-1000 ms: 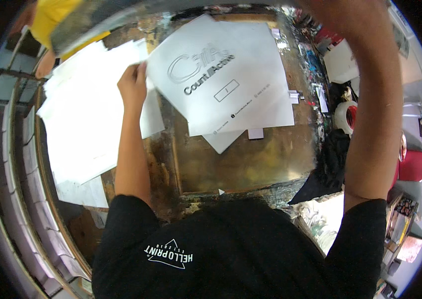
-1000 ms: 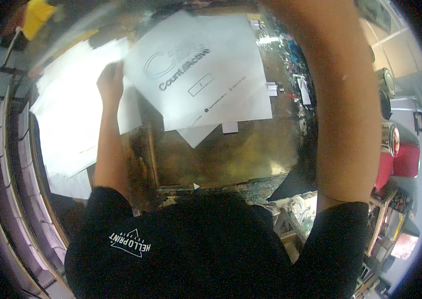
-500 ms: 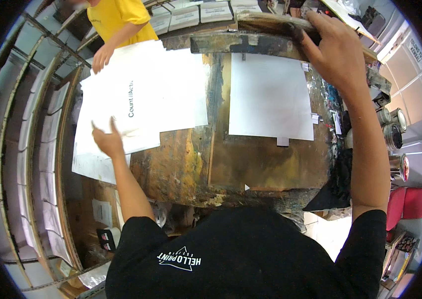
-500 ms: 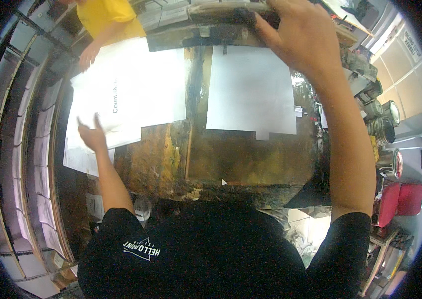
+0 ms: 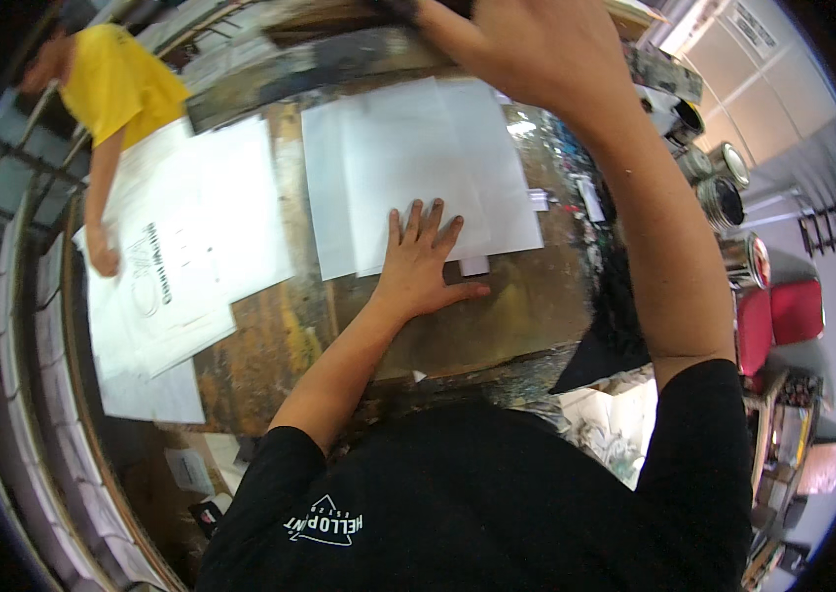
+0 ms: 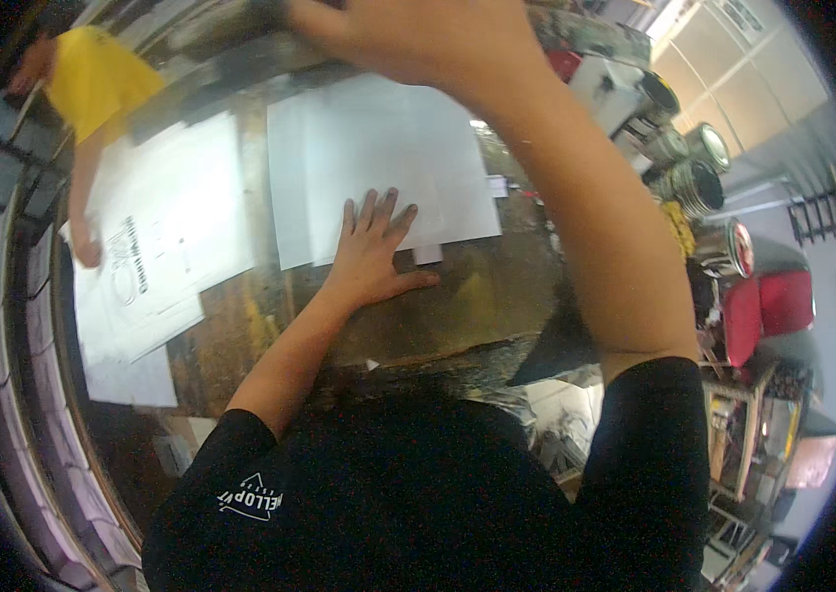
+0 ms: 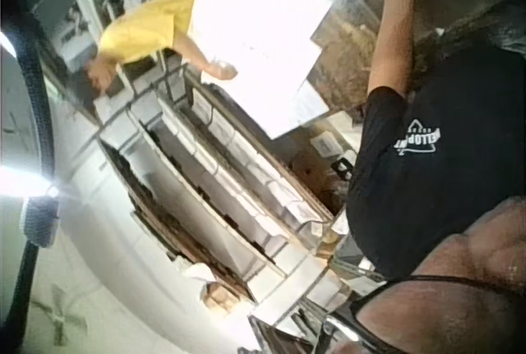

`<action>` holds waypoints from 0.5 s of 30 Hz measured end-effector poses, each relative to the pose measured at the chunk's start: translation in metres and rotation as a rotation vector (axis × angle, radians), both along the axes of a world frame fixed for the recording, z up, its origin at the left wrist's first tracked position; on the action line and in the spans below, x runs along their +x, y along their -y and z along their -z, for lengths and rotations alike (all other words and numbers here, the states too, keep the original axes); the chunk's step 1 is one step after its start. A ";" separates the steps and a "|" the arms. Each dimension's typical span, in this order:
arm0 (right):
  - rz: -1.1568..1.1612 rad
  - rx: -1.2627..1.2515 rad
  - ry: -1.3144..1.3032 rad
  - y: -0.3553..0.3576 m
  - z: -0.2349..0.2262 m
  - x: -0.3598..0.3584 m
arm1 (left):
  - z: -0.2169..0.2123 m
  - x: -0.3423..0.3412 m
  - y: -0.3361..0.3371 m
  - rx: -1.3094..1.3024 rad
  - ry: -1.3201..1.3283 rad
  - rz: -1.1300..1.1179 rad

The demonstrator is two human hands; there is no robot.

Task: The person performs screen printing by placing sheets of paper onto a workbench, lowering a mesh screen, and using a squeegee to spread ink across the screen. They repeat the process for multiple sheets, lifting the screen after each print and stacking the finished papers to the side.

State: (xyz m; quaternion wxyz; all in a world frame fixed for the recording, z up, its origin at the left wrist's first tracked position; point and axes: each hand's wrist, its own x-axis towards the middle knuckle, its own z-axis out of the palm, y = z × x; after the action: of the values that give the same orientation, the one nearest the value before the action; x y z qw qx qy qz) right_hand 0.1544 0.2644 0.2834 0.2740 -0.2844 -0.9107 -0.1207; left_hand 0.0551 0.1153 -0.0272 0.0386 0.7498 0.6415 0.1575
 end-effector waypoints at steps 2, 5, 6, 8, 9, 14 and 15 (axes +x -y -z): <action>0.000 -0.043 -0.001 -0.002 -0.002 0.002 | 0.002 0.027 -0.019 0.014 0.007 0.034; -0.124 -0.070 -0.038 -0.006 -0.006 0.015 | 0.002 0.053 -0.033 -0.041 0.004 0.067; -0.131 -0.089 -0.029 -0.007 -0.008 0.019 | 0.000 0.057 -0.035 -0.019 0.023 0.079; -0.136 -0.115 -0.029 -0.009 -0.012 0.023 | -0.004 0.058 -0.036 -0.013 0.026 0.097; -0.140 -0.123 -0.029 -0.009 -0.014 0.025 | -0.007 0.057 -0.037 -0.025 0.006 0.107; -0.151 -0.155 -0.022 -0.006 -0.020 0.021 | -0.003 0.055 -0.037 -0.028 0.029 0.148; -0.146 -0.163 -0.011 -0.005 -0.020 0.019 | 0.000 0.056 -0.037 -0.026 0.026 0.146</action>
State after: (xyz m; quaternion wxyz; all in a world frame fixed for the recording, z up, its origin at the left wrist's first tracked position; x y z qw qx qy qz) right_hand 0.1733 0.2697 0.3033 0.2631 -0.2390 -0.9344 -0.0245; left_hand 0.1114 0.1519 -0.0271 0.0682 0.7920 0.5864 0.1556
